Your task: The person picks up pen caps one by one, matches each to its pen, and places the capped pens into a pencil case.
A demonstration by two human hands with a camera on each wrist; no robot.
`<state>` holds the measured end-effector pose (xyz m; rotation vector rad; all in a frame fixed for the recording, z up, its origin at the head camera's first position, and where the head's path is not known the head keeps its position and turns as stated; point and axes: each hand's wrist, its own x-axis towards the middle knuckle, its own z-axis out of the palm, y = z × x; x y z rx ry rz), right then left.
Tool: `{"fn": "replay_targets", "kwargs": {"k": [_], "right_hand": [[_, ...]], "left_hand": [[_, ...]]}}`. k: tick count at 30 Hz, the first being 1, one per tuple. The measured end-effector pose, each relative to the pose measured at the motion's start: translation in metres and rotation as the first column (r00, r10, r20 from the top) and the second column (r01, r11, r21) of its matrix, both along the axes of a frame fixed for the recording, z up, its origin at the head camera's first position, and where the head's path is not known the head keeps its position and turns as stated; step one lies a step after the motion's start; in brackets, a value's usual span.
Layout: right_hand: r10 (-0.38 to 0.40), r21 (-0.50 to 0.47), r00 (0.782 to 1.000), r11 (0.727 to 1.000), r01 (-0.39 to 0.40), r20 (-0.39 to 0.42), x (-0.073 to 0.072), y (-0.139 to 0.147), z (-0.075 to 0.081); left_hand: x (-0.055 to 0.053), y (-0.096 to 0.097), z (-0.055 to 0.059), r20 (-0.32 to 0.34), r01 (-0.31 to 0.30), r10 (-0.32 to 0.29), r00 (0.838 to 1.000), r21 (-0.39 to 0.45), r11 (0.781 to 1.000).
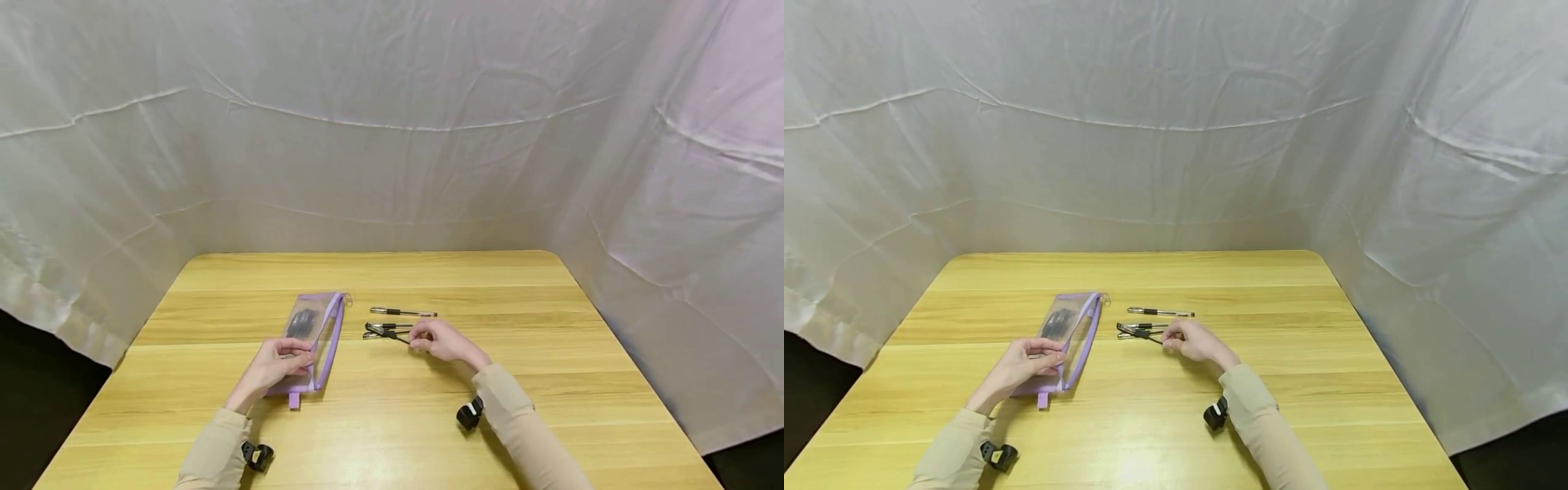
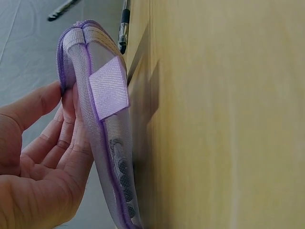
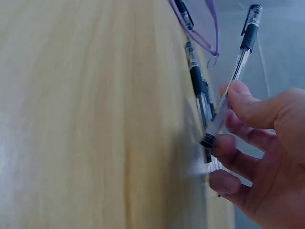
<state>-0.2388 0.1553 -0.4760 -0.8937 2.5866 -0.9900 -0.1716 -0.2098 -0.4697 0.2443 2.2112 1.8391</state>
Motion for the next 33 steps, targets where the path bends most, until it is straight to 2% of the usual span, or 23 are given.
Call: {"fn": "replay_targets", "kwargs": {"k": [4, 8, 11, 13, 15, 17, 19, 23, 26, 33], "right_hand": [[0.062, -0.024, 0.996, 0.998, -0.06, 0.07, 0.001, -0.004, 0.005], [0.114, -0.098, 0.975, 0.99, -0.097, 0.191, 0.004, -0.013, 0.009], [0.138, -0.191, 0.93, 0.979, -0.075, 0.341, 0.006, -0.023, 0.007], [0.157, -0.261, 0.884, 0.965, -0.041, 0.441, 0.008, -0.031, 0.005], [0.161, -0.319, 0.829, 0.947, 0.023, 0.536, 0.009, -0.04, 0.002], [0.169, -0.369, 0.787, 0.926, 0.079, 0.593, 0.008, -0.048, -0.001], [0.16, -0.399, 0.754, 0.906, 0.145, 0.637, 0.007, -0.056, -0.003], [0.133, -0.423, 0.686, 0.864, 0.274, 0.715, 0.006, -0.074, -0.006], [0.131, -0.42, 0.649, 0.852, 0.314, 0.75, 0.004, -0.089, -0.007], [0.106, -0.392, 0.628, 0.857, 0.336, 0.771, -0.001, -0.124, -0.006]], "left_hand": [[-0.001, 0.0, -0.001, -0.001, -0.004, 0.004, 1.0, -0.003, 1.0], [-0.001, 0.0, -0.002, -0.001, -0.006, 0.006, 1.0, -0.003, 1.0], [0.0, 0.0, -0.002, 0.001, -0.007, 0.007, 1.0, -0.002, 1.0], [0.0, 0.001, -0.001, 0.0, -0.008, 0.008, 1.0, -0.002, 1.0], [0.0, 0.001, -0.001, -0.001, -0.008, 0.008, 1.0, -0.001, 1.0], [0.0, 0.001, -0.001, -0.004, -0.007, 0.007, 1.0, -0.001, 1.0], [0.0, 0.001, -0.001, -0.005, -0.006, 0.006, 1.0, -0.002, 1.0], [-0.001, 0.001, 0.0, -0.01, -0.002, 0.002, 1.0, 0.0, 1.0], [-0.001, 0.001, 0.0, -0.011, -0.001, 0.001, 1.0, -0.001, 1.0], [-0.001, 0.003, 0.002, 0.002, -0.004, 0.004, 1.0, -0.004, 1.0]]}}
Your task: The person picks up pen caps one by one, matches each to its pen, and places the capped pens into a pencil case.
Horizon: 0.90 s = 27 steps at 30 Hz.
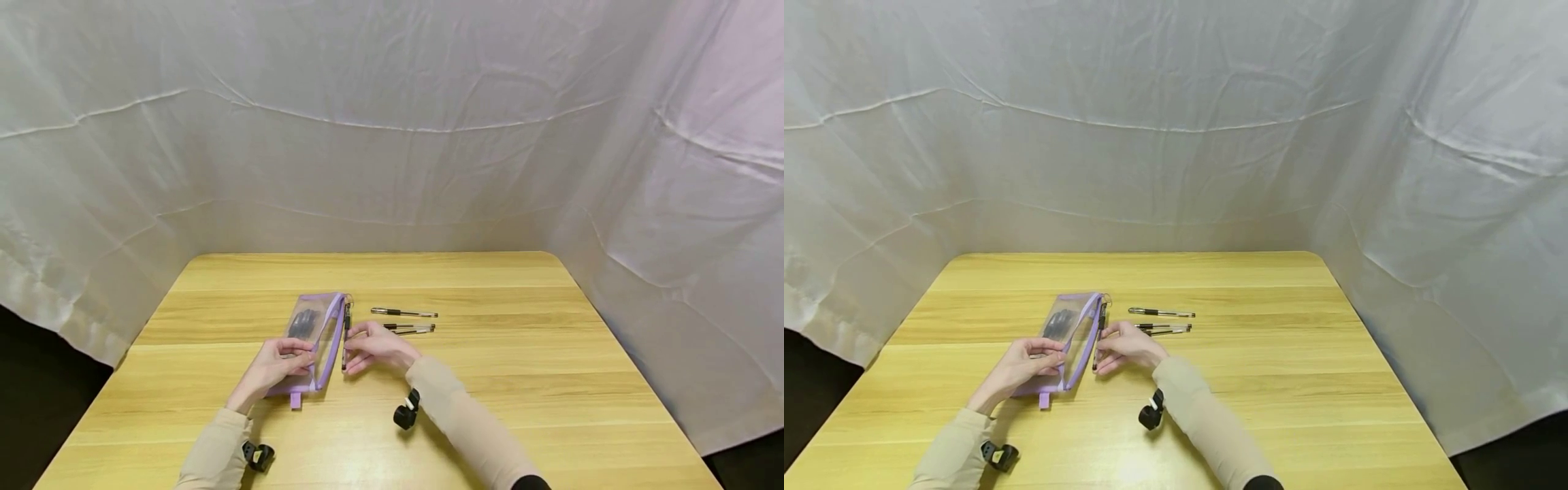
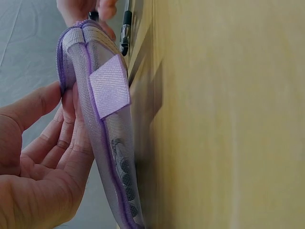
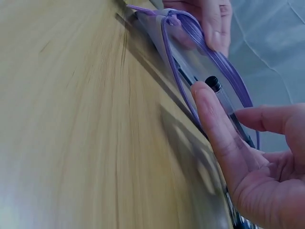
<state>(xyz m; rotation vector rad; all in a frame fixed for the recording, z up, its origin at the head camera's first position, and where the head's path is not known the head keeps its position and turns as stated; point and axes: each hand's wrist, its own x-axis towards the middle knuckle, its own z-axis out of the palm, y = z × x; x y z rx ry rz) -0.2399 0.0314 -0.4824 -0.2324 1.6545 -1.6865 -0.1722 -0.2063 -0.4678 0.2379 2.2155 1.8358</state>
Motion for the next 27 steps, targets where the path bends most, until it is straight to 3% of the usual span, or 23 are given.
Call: {"fn": "replay_targets", "kwargs": {"k": [5, 10, 13, 14, 16, 18, 21, 24, 27], "right_hand": [[-0.016, 0.01, 1.0, 1.0, 0.016, 0.009, -0.001, -0.017, 0.0], [-0.027, 0.003, 1.0, 1.0, 0.027, -0.01, 0.0, -0.016, 0.001], [-0.031, 0.051, 0.987, 0.998, 0.039, -0.155, 0.002, -0.002, 0.0], [-0.028, 0.086, 0.971, 0.995, 0.049, -0.237, 0.002, 0.005, -0.001], [0.0, 0.182, 0.903, 0.979, 0.087, -0.429, 0.002, 0.02, -0.002], [0.054, 0.297, 0.801, 0.942, 0.158, -0.596, 0.001, 0.038, -0.003], [0.146, 0.435, 0.66, 0.849, 0.299, -0.737, -0.003, 0.065, -0.004], [0.214, 0.521, 0.594, 0.749, 0.41, -0.775, -0.008, 0.088, -0.005], [0.247, 0.563, 0.58, 0.686, 0.461, -0.776, -0.016, 0.102, -0.008]], "left_hand": [[0.0, 0.001, 0.001, -0.006, 0.009, -0.009, 1.0, 0.001, 1.0], [0.0, 0.001, 0.001, -0.005, 0.007, -0.007, 1.0, -0.001, 1.0], [-0.001, 0.001, 0.0, -0.005, 0.004, -0.004, 1.0, 0.001, 1.0], [-0.001, 0.001, 0.0, -0.007, 0.006, -0.006, 1.0, 0.001, 1.0], [-0.002, 0.002, 0.0, -0.001, 0.004, -0.004, 1.0, 0.004, 1.0], [-0.002, 0.002, 0.0, -0.001, 0.006, -0.006, 1.0, 0.006, 1.0], [-0.002, 0.001, 0.0, 0.0, 0.008, -0.008, 1.0, 0.01, 1.0], [-0.002, 0.0, -0.001, -0.003, 0.01, -0.01, 1.0, 0.013, 1.0], [-0.003, -0.001, -0.001, -0.008, 0.007, -0.006, 1.0, 0.015, 1.0]]}}
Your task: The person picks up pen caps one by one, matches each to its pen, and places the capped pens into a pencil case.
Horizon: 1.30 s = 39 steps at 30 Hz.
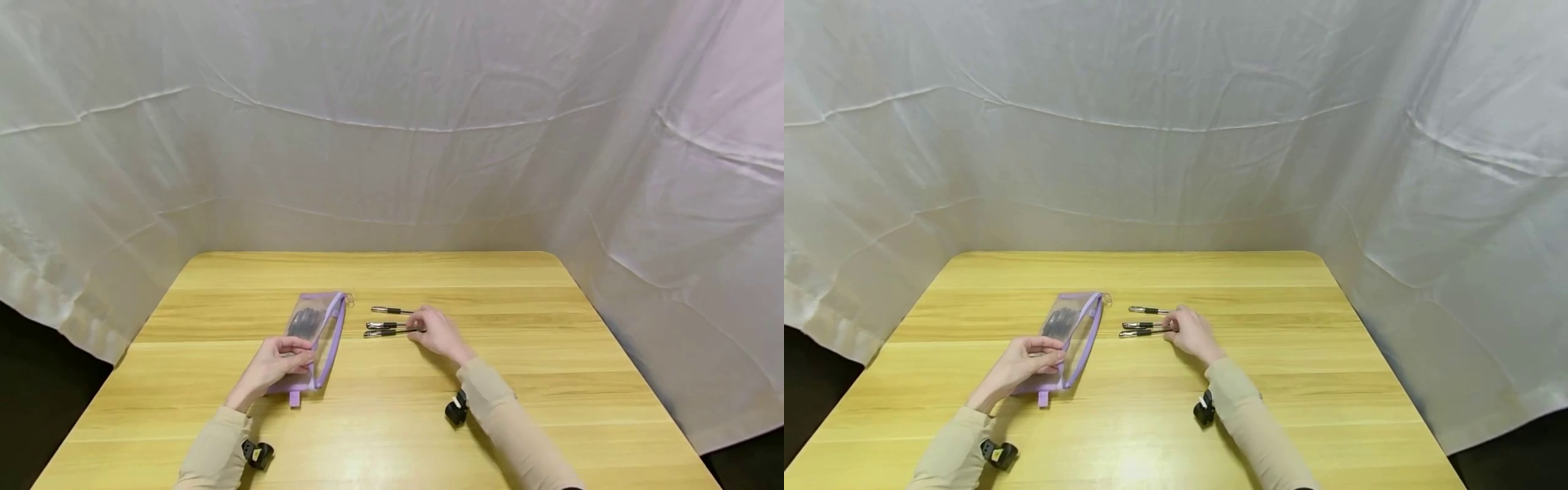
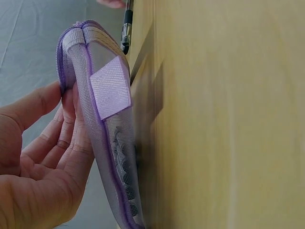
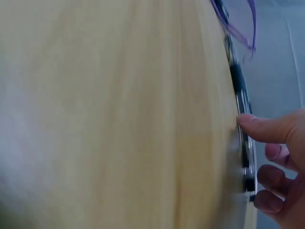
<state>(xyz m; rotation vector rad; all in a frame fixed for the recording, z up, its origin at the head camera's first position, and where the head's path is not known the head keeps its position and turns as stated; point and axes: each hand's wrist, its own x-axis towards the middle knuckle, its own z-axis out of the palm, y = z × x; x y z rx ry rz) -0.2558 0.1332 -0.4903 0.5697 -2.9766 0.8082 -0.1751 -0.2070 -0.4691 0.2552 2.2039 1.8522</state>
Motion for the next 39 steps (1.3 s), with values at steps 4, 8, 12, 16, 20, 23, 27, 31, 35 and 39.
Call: {"fn": "replay_targets", "kwargs": {"k": [4, 8, 12, 16, 20, 23, 27, 31, 35, 39], "right_hand": [[-0.014, 0.028, 1.0, 1.0, 0.013, 0.01, -0.006, 0.007, -0.002], [-0.001, 0.038, 1.0, 0.999, 0.001, 0.006, -0.006, 0.007, -0.003], [0.006, 0.038, 1.0, 0.999, -0.006, 0.001, -0.004, 0.007, -0.002], [0.022, 0.028, 1.0, 0.999, -0.021, -0.004, -0.002, 0.007, 0.001], [0.045, 0.025, 0.999, 0.999, -0.045, 0.003, 0.002, 0.006, 0.009], [0.069, 0.016, 0.997, 0.997, -0.069, 0.029, 0.003, 0.004, 0.015], [0.124, -0.026, 0.989, 0.992, -0.122, 0.082, 0.005, 0.001, 0.019], [0.206, -0.116, 0.966, 0.975, -0.189, 0.156, 0.005, -0.001, 0.023], [0.286, -0.21, 0.935, 0.947, -0.242, 0.212, 0.006, -0.006, 0.026], [0.332, -0.299, 0.901, 0.922, -0.247, 0.279, 0.008, -0.012, 0.029]], "left_hand": [[0.0, 0.0, 0.0, -0.004, 0.0, 0.0, 1.0, -0.004, 1.0], [0.0, 0.0, 0.0, -0.012, 0.004, -0.004, 1.0, -0.007, 1.0], [0.0, 0.0, 0.0, -0.015, 0.006, -0.006, 1.0, -0.007, 1.0], [0.0, 0.0, -0.001, -0.01, 0.004, -0.004, 1.0, -0.01, 1.0], [0.0, 0.001, -0.001, -0.006, 0.001, -0.001, 1.0, -0.012, 1.0], [0.0, 0.001, -0.001, 0.0, 0.0, 0.0, 1.0, -0.011, 1.0], [0.0, 0.001, -0.001, 0.008, -0.001, 0.001, 1.0, -0.013, 1.0], [0.0, 0.001, -0.001, 0.004, -0.003, 0.003, 1.0, -0.017, 1.0], [0.001, 0.001, -0.001, -0.003, 0.002, -0.002, 1.0, -0.013, 1.0], [0.001, 0.001, -0.001, -0.007, 0.008, -0.008, 1.0, -0.007, 1.0]]}}
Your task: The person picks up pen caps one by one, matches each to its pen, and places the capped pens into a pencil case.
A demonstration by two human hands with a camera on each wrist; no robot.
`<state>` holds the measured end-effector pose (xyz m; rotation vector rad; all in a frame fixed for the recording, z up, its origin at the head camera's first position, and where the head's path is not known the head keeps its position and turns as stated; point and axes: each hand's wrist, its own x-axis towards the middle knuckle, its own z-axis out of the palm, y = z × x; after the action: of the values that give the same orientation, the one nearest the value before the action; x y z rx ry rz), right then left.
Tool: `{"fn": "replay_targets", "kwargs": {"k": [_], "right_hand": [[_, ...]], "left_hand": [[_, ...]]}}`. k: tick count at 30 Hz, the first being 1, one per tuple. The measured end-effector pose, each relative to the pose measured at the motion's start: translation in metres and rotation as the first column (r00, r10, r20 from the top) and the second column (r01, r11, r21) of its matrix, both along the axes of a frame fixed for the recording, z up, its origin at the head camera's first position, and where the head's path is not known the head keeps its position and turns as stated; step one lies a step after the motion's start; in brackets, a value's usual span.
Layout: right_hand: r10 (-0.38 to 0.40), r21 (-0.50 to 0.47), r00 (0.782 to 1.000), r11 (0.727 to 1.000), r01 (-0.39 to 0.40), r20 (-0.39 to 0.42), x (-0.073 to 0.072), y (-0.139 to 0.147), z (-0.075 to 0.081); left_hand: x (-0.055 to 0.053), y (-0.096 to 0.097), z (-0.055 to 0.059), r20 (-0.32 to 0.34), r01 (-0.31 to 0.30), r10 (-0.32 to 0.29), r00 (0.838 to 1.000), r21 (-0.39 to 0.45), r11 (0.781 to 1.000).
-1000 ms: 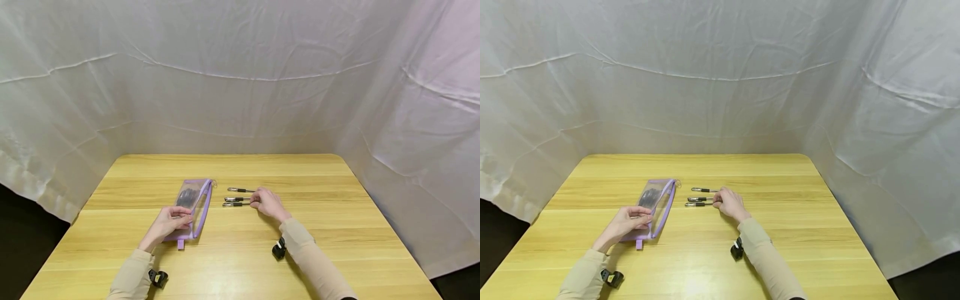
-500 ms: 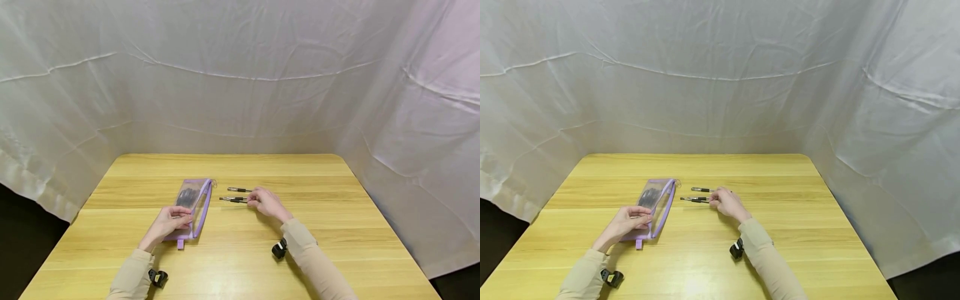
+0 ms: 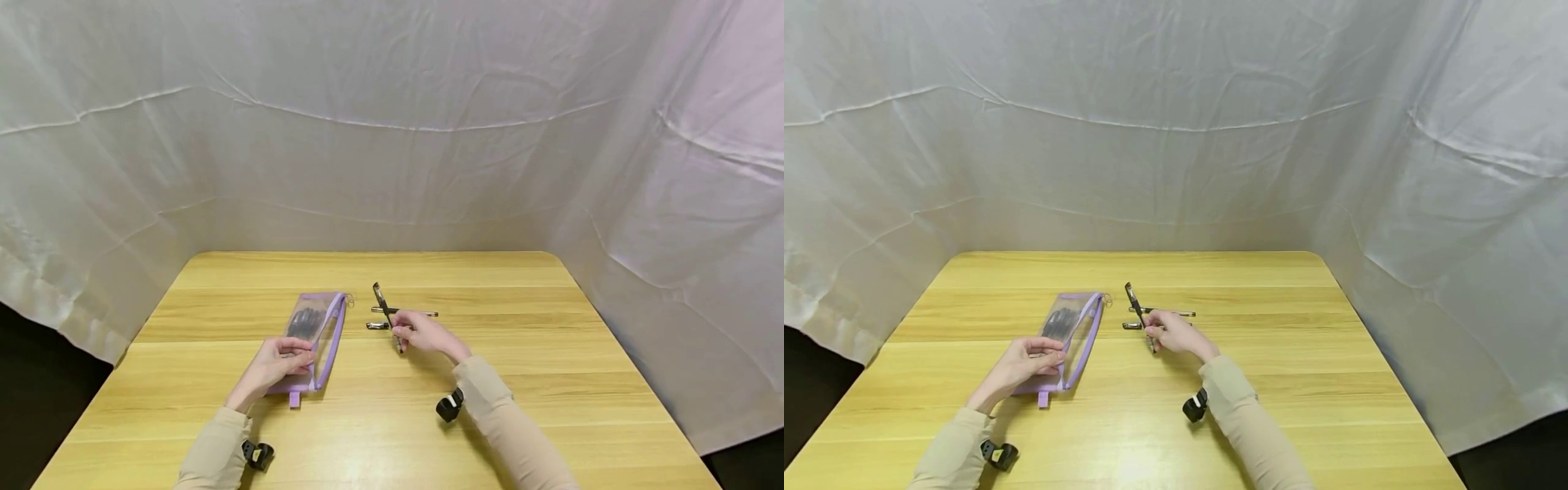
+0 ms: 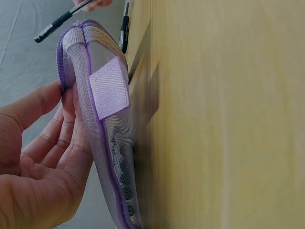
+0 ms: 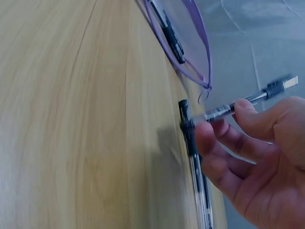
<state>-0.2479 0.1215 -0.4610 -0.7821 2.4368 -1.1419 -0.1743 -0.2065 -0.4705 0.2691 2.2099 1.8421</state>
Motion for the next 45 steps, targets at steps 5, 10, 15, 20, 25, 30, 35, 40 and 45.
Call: {"fn": "replay_targets", "kwargs": {"k": [5, 10, 15, 20, 25, 30, 35, 40, 45], "right_hand": [[0.044, -0.122, 0.988, 0.992, -0.026, 0.147, 0.003, -0.007, 0.002], [0.084, -0.222, 0.964, 0.975, -0.027, 0.251, 0.005, -0.013, 0.0], [0.078, -0.288, 0.923, 0.957, 0.036, 0.376, 0.007, -0.023, -0.004], [0.049, -0.339, 0.853, 0.928, 0.153, 0.52, 0.008, -0.041, -0.01], [0.021, -0.346, 0.766, 0.9, 0.265, 0.642, 0.007, -0.066, -0.013], [-0.011, -0.315, 0.746, 0.903, 0.294, 0.666, 0.007, -0.093, -0.014], [-0.006, -0.316, 0.754, 0.906, 0.282, 0.656, 0.008, -0.11, -0.012], [-0.028, -0.324, 0.822, 0.911, 0.255, 0.568, 0.007, -0.104, -0.017], [-0.195, -0.233, 0.952, 0.94, 0.25, 0.236, 0.0, -0.068, -0.023]], "left_hand": [[0.0, 0.0, 0.0, 0.001, -0.001, 0.001, 1.0, 0.003, 1.0], [0.0, 0.0, 0.0, -0.002, -0.002, 0.002, 1.0, 0.002, 1.0], [0.0, 0.0, 0.0, -0.003, -0.002, 0.002, 1.0, -0.001, 1.0], [0.001, -0.001, 0.002, 0.004, -0.007, 0.007, 1.0, -0.002, 1.0], [0.001, -0.001, 0.002, 0.014, -0.014, 0.014, 1.0, -0.004, 1.0], [0.001, -0.001, 0.002, 0.016, -0.011, 0.011, 1.0, -0.001, 1.0], [0.001, -0.002, 0.002, 0.0, -0.005, 0.005, 1.0, 0.004, 1.0], [0.002, -0.002, 0.003, 0.006, -0.014, 0.014, 1.0, -0.001, 1.0], [0.002, -0.003, 0.004, 0.006, -0.02, 0.02, 1.0, -0.002, 1.0]]}}
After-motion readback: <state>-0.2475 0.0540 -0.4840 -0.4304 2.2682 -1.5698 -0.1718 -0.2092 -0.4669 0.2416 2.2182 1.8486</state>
